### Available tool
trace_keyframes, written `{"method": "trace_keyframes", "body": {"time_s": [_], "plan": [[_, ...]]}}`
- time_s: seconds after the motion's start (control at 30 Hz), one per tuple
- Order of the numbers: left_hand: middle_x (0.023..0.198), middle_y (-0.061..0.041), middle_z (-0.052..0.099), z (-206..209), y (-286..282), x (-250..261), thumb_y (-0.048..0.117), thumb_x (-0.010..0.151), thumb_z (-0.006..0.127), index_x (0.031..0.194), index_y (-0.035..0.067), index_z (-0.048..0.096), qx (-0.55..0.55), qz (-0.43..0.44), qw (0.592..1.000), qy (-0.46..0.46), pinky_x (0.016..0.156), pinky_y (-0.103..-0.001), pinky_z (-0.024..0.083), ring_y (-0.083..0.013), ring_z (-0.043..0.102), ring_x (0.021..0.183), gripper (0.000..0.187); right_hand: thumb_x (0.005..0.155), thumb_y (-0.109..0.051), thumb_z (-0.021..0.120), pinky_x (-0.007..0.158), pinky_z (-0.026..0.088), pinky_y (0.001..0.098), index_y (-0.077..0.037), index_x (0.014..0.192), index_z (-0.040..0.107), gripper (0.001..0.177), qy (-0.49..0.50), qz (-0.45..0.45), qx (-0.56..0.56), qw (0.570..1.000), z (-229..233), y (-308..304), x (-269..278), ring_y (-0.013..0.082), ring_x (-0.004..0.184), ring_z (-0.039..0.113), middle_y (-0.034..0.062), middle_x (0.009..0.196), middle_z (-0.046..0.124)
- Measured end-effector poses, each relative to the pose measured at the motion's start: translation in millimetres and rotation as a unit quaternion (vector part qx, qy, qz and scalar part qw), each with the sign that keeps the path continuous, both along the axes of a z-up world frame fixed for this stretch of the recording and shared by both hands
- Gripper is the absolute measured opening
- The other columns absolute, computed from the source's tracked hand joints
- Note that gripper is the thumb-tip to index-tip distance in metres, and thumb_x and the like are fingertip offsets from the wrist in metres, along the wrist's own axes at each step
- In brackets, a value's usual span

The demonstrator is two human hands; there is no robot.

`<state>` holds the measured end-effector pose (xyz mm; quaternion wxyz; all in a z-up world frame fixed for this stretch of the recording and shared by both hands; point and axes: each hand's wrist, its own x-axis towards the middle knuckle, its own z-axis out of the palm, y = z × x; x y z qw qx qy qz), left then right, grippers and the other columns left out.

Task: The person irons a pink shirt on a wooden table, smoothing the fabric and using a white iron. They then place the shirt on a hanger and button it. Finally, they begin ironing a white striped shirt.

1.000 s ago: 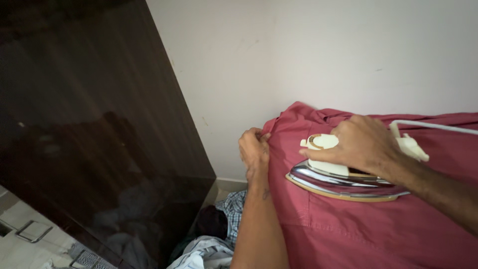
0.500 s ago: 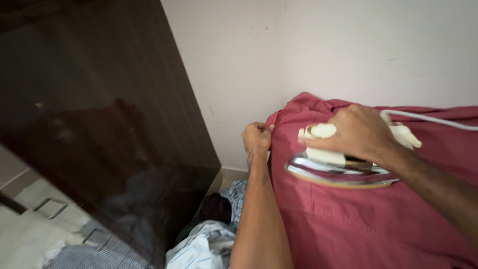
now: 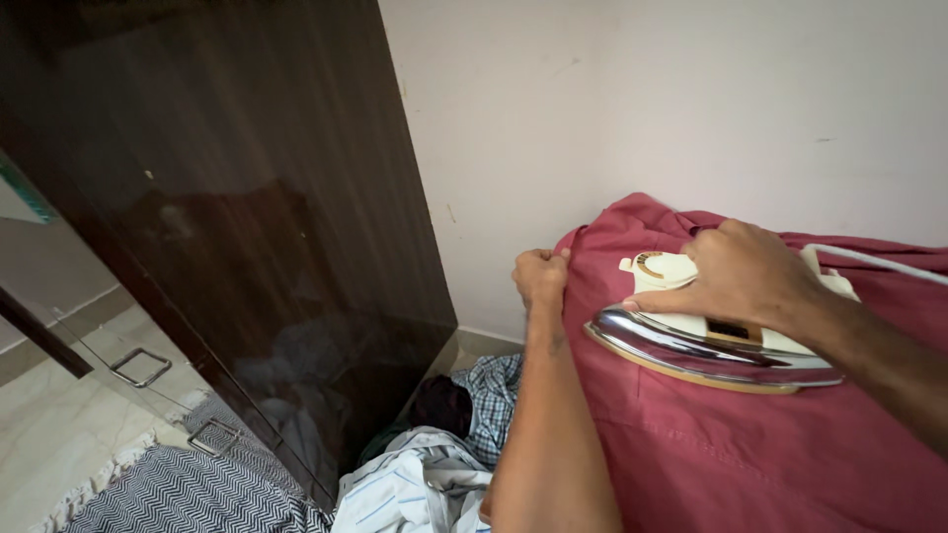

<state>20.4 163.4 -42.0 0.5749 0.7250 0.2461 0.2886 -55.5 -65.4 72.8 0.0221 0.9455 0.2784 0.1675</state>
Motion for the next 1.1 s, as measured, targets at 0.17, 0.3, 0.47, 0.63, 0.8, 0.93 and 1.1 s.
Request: {"method": "trace_keyframes", "body": {"time_s": [0.17,0.3,0.47,0.63,0.8,0.93,1.1], "plan": [[0.076,-0.013,0.076,-9,9,9,0.024,0.078,0.087,0.091,0.002,0.079,-0.02,-0.003,0.998,-0.061,0.069,-0.036,0.057,-0.0215,0.07,0.068,0.027,0.06,-0.087,0.069,0.066,0.062,0.0484,0.003,0.067,0.074,0.09,0.001,-0.074,0.072,0.995,-4,14,9,0.0331,0.062,0.074,0.0208,0.062,0.071],[0.081,-0.012,0.078,-2,5,9,0.025,0.078,0.087,0.093,0.005,0.079,0.023,0.019,0.997,-0.076,0.07,-0.039,0.058,-0.0252,0.073,0.072,0.027,0.066,-0.089,0.07,0.064,0.06,0.0442,0.003,0.066,0.075,0.092,-0.039,-0.068,0.047,0.996,-1,23,19,0.0318,0.061,0.071,0.0192,0.06,0.069],[0.088,-0.012,0.078,14,1,-1,0.028,0.078,0.086,0.092,0.009,0.08,0.051,0.039,0.997,-0.036,0.077,-0.043,0.057,-0.0311,0.074,0.085,0.024,0.054,-0.081,0.074,0.061,0.06,0.0445,-0.002,0.069,0.076,0.081,0.041,0.067,0.036,0.996,3,22,8,0.0314,0.054,0.071,0.0174,0.056,0.07],[0.102,-0.015,0.075,26,-4,-25,0.014,0.089,0.072,0.101,0.011,0.079,0.128,0.07,0.989,-0.035,0.083,-0.047,0.058,-0.0363,0.072,0.095,0.014,0.054,-0.082,0.078,0.06,0.059,0.047,0.0,0.07,0.075,0.083,0.02,0.035,0.064,0.997,3,21,-13,0.0332,0.054,0.068,0.0188,0.056,0.067],[0.119,-0.021,0.061,44,-17,-107,0.009,0.09,0.065,0.116,0.003,0.06,0.328,-0.02,0.94,-0.094,0.09,-0.05,0.054,-0.0419,0.064,0.105,0.028,0.06,-0.086,0.074,0.057,0.057,0.048,0.006,0.064,0.071,0.092,0.007,-0.013,0.053,0.999,0,23,-17,0.0324,0.054,0.069,0.0182,0.056,0.064],[0.12,-0.025,0.054,53,-41,-213,0.023,0.087,0.075,0.123,-0.003,0.052,0.357,-0.052,0.933,0.0,0.092,-0.054,0.048,-0.045,0.056,0.111,0.05,0.059,-0.081,0.077,0.057,0.056,0.0468,0.005,0.06,0.071,0.087,0.011,0.067,0.056,0.996,1,16,-14,0.0334,0.054,0.067,0.0192,0.054,0.064],[0.121,-0.018,0.055,46,-66,-285,0.02,0.078,0.074,0.129,-0.002,0.053,0.45,-0.053,0.891,-0.01,0.091,-0.051,0.044,-0.0374,0.053,0.112,0.059,0.056,-0.072,0.081,0.053,0.056,0.0457,0.001,0.061,0.074,0.074,0.104,0.145,0.072,0.981,7,7,-24,0.033,0.048,0.069,0.0174,0.054,0.068]]}}
